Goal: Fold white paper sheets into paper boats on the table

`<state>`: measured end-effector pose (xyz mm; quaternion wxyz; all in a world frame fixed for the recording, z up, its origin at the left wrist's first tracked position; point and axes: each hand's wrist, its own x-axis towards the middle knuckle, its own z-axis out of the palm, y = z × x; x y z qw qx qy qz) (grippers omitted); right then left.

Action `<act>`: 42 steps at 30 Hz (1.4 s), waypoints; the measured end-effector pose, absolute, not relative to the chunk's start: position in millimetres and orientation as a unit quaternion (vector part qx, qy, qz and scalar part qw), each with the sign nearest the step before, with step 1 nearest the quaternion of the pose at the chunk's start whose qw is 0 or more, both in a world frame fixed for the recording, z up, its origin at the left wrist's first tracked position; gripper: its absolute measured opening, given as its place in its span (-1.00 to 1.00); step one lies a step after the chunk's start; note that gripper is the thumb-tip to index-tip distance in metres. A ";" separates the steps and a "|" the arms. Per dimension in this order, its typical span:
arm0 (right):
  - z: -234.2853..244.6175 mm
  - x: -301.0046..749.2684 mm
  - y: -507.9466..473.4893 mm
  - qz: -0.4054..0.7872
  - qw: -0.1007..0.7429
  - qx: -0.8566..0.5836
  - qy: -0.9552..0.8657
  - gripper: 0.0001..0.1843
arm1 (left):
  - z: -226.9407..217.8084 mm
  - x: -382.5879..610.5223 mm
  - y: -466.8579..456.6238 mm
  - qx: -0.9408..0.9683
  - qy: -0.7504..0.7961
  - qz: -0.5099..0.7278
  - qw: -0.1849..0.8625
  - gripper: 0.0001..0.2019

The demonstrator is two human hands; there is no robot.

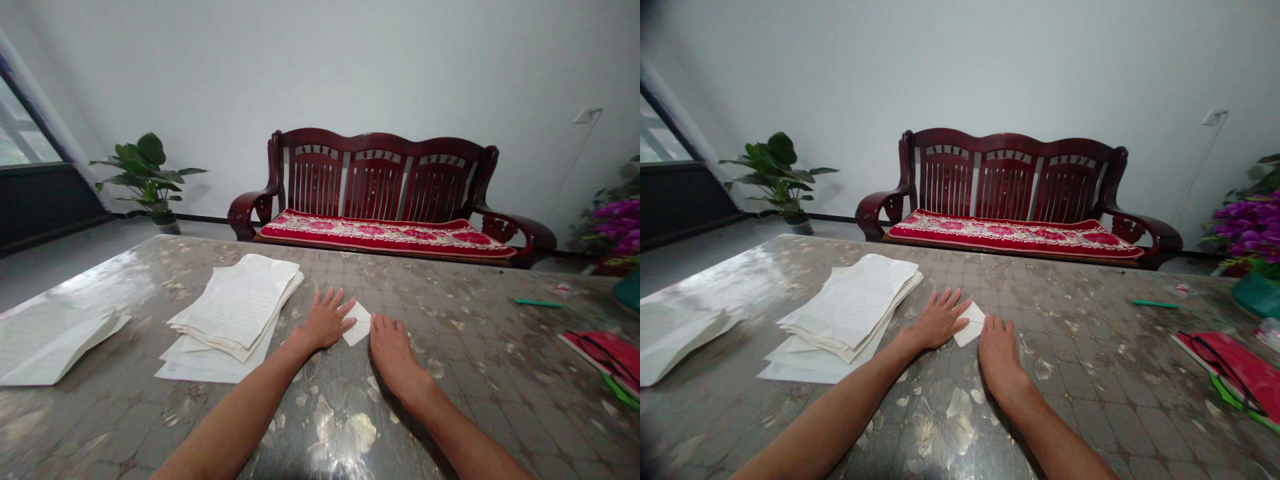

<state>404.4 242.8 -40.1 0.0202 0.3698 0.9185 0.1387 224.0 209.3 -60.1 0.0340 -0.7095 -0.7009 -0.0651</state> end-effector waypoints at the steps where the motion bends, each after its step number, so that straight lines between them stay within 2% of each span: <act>1: -42.3 404.0 243.3 0.145 0.013 0.368 0.918 -0.52 | -60.1 225.4 209.5 -0.705 -0.705 -0.066 0.033 -0.48; 12: -42.8 398.7 247.0 0.090 -0.046 0.319 0.942 -0.47 | -65.1 238.2 213.3 -0.648 -0.752 -0.117 0.029 -0.58; 23: -5.2 407.8 236.7 0.053 0.047 0.360 0.930 -0.54 | -61.7 231.9 219.0 -0.657 -0.744 -0.121 0.014 -0.61; 27: -1.5 403.7 240.6 0.057 0.042 0.363 0.929 -0.63 | -62.2 227.1 225.3 -0.676 -0.725 -0.129 0.002 -0.61; 33: -14.7 402.6 254.5 0.067 0.000 0.343 0.937 -0.64 | -52.6 215.9 241.7 -0.758 -0.625 -0.168 -0.074 -0.57; 38: -28.8 406.7 263.4 0.078 -0.051 0.339 0.936 -0.66 | -35.8 211.2 260.7 -0.819 -0.556 -0.092 -0.105 -0.62; 42: -33.4 409.2 266.9 0.075 -0.073 0.343 0.933 -0.71 | -22.5 211.6 266.0 -0.810 -0.581 -0.029 -0.073 -0.59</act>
